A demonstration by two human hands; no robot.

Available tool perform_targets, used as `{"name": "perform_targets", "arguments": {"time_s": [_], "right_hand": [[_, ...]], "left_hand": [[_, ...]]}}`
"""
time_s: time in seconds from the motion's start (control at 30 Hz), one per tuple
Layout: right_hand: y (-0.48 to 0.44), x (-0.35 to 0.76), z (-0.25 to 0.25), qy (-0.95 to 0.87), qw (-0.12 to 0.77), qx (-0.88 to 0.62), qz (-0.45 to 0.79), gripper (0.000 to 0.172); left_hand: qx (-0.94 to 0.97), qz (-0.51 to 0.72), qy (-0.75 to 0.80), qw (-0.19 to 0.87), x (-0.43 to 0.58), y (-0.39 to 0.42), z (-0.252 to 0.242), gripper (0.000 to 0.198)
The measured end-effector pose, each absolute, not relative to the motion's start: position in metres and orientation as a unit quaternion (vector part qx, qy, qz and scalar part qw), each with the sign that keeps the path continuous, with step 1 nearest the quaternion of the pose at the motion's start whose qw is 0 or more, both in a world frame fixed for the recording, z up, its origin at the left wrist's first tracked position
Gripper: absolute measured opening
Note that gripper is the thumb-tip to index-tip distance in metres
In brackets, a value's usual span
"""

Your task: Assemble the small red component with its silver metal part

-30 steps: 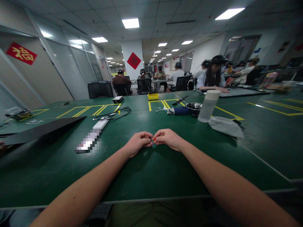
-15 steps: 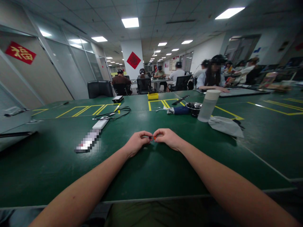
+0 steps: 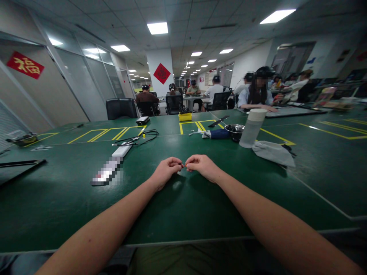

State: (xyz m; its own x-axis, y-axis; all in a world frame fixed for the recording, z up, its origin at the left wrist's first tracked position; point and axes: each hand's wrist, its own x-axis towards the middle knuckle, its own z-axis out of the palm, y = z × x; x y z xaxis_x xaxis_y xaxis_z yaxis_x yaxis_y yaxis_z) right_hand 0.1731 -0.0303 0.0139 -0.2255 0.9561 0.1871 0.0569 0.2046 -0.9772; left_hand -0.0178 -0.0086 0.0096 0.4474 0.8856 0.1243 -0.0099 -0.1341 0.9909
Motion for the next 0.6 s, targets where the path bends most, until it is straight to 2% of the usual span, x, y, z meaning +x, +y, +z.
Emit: {"name": "perform_targets", "arguments": {"time_s": [0.3,0.6], "right_hand": [[-0.0274,0.1734,0.0094,-0.59,0.495,-0.415,0.484,0.018],[-0.0276,0.1723,0.0086,-0.622,0.501,-0.417,0.434,0.015]], "left_hand": [[0.588,0.422,0.303,0.62,-0.0161,-0.0097,0.0086,0.019],[0.625,0.403,0.329,0.581,-0.0161,-0.0119,0.0079,0.022]]}}
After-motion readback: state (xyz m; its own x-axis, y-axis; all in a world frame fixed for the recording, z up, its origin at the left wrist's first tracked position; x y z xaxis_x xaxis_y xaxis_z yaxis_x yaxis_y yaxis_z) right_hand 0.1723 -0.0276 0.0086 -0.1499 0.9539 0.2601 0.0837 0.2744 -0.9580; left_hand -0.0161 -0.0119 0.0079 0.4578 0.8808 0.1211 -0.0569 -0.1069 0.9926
